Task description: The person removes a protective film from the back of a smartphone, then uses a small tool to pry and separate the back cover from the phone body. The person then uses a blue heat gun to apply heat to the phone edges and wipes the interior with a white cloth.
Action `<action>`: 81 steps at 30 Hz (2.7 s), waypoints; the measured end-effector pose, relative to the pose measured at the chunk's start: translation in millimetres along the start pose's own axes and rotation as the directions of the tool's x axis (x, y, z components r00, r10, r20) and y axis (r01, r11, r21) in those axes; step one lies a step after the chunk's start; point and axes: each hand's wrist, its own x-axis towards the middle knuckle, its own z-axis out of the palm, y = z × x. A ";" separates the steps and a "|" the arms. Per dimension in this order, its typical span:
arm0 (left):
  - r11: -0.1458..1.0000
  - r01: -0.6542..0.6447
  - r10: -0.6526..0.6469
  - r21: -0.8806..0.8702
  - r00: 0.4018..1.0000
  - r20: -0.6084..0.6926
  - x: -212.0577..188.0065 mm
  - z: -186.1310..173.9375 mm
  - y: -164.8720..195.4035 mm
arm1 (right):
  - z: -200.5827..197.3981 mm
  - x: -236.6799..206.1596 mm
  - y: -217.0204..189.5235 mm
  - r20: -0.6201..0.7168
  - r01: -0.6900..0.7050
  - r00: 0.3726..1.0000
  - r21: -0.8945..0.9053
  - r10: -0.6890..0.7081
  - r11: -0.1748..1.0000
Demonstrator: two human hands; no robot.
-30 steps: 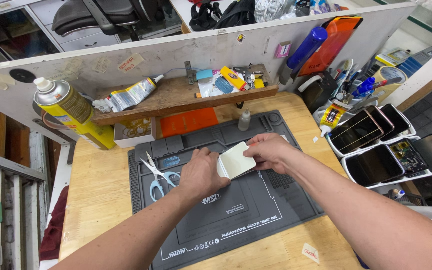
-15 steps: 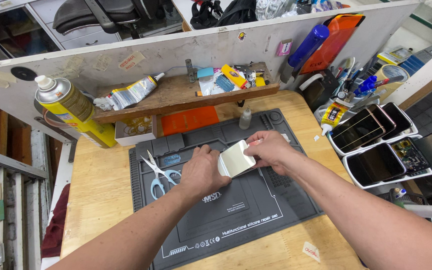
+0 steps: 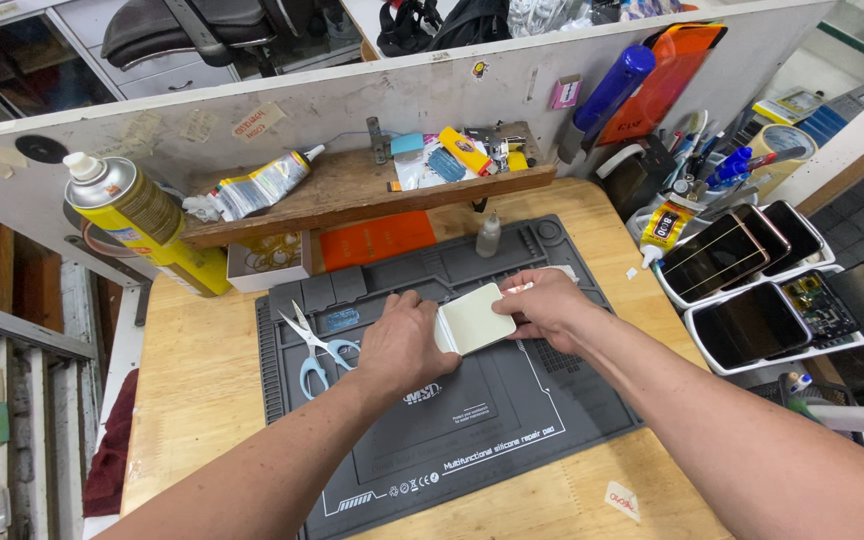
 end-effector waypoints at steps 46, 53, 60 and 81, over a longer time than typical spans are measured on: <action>-0.283 0.403 -0.262 -0.870 0.840 0.475 -0.2 -13.7 -11.9 | -79.2 -23.8 25.6 -0.284 0.043 0.854 -0.796 -0.436 0.603; -0.253 0.388 -0.296 -0.886 0.841 0.452 -18.8 -7.8 -7.8 | -50.9 -43.4 -3.8 -0.155 0.344 0.848 -0.569 -0.508 0.747; -0.050 0.356 -0.462 -0.933 0.820 0.338 -45.9 -23.4 13.1 | 9.3 -74.1 -28.5 0.168 0.534 0.838 -0.063 -0.519 0.843; 0.023 0.379 -0.065 -0.925 0.924 0.377 -36.5 -48.8 -36.5 | 56.5 -98.9 -33.0 0.058 0.190 0.978 0.170 -0.202 0.967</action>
